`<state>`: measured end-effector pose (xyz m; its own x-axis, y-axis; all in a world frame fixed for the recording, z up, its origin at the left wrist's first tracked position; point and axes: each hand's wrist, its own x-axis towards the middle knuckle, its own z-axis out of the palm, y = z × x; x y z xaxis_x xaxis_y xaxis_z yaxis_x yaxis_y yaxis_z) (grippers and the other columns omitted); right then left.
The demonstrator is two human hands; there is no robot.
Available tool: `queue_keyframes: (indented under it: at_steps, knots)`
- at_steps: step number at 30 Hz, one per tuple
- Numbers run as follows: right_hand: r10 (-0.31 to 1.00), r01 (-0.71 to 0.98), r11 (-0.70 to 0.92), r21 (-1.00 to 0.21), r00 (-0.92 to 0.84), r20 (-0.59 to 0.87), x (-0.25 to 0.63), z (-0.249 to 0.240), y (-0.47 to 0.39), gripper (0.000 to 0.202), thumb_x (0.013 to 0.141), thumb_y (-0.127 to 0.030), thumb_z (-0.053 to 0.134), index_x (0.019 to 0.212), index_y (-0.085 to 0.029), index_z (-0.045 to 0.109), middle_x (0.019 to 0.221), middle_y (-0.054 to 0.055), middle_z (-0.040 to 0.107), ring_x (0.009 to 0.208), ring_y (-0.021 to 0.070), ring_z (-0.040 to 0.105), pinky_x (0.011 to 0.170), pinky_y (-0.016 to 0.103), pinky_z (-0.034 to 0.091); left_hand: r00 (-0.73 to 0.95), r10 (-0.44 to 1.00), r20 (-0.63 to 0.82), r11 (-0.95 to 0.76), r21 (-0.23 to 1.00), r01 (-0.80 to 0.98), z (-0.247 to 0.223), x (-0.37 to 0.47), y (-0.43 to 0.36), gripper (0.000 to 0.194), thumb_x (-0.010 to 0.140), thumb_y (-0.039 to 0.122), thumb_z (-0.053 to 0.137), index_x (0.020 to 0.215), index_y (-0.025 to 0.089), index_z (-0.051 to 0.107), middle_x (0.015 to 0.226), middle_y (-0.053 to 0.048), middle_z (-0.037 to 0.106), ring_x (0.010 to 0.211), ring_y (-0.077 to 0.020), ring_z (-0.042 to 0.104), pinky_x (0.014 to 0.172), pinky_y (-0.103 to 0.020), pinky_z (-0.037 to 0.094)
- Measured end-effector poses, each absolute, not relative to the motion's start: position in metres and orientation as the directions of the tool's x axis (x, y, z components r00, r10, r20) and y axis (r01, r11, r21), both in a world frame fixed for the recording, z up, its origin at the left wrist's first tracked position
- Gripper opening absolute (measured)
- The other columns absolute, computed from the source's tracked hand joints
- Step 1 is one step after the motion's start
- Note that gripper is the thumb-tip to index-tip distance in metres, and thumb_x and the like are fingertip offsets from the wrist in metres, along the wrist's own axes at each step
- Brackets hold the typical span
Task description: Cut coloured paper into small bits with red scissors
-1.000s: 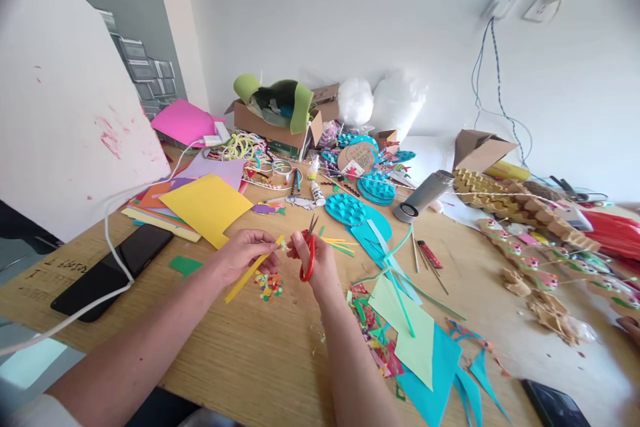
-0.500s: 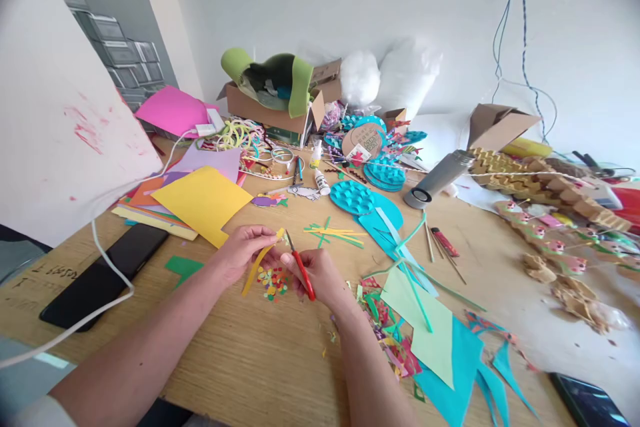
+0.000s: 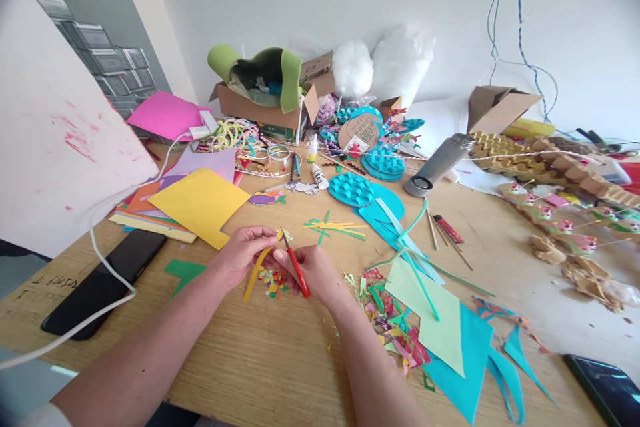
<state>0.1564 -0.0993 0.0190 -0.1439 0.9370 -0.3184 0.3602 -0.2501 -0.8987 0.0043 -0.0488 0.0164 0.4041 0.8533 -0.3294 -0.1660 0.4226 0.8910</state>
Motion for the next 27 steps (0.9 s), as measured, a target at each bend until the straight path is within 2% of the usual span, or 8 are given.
queue_keyframes:
  at_steps: [4,9,20,27]
  knots:
    - [0.939,0.359,-0.264,-0.895,-0.115,-0.323,0.155,0.022,-0.100,0.052,0.074,-0.064,0.058,0.054,-0.017,0.052,0.045,0.000,0.056,0.035,0.0108,0.049,0.032,0.018,0.030,0.418,0.843,-0.340,0.437,0.884,-0.163,0.016,0.004,-0.049,0.027,0.059,0.030,0.075,0.075,0.015,0.060,0.055,0.000,0.064,0.045,-0.0146,0.061,0.044,-0.023,0.046]
    - [0.940,0.343,-0.275,-0.898,-0.100,-0.326,0.153,0.024,-0.107,0.053,0.074,-0.065,0.058,0.053,-0.016,0.051,0.045,0.000,0.056,0.035,0.0096,0.048,0.032,0.018,0.030,0.445,0.838,-0.317,0.423,0.892,-0.160,0.017,0.004,-0.050,0.027,0.061,0.035,0.075,0.072,0.014,0.061,0.053,0.001,0.062,0.044,-0.0122,0.058,0.044,-0.022,0.045]
    - [0.914,0.216,-0.405,-0.888,0.127,-0.386,0.145,0.031,-0.157,0.053,0.073,-0.066,0.058,0.060,-0.015,0.056,0.043,0.000,0.055,0.033,0.0097,0.049,0.031,0.017,0.031,0.638,0.701,-0.318,0.416,0.909,-0.004,0.024,0.017,-0.074,0.023,0.067,0.036,0.069,0.071,0.015,0.062,0.057,-0.001,0.063,0.046,-0.0132,0.059,0.046,-0.023,0.044]
    - [0.897,0.160,-0.430,-0.888,0.189,-0.400,0.146,0.020,-0.187,0.060,0.075,-0.073,0.050,0.063,-0.014,0.056,0.043,0.001,0.055,0.033,0.0102,0.050,0.031,0.017,0.033,0.672,0.671,-0.314,0.420,0.907,0.004,0.024,0.027,-0.088,0.020,0.066,0.032,0.068,0.067,0.014,0.060,0.052,0.001,0.059,0.042,-0.0093,0.052,0.044,-0.022,0.041]
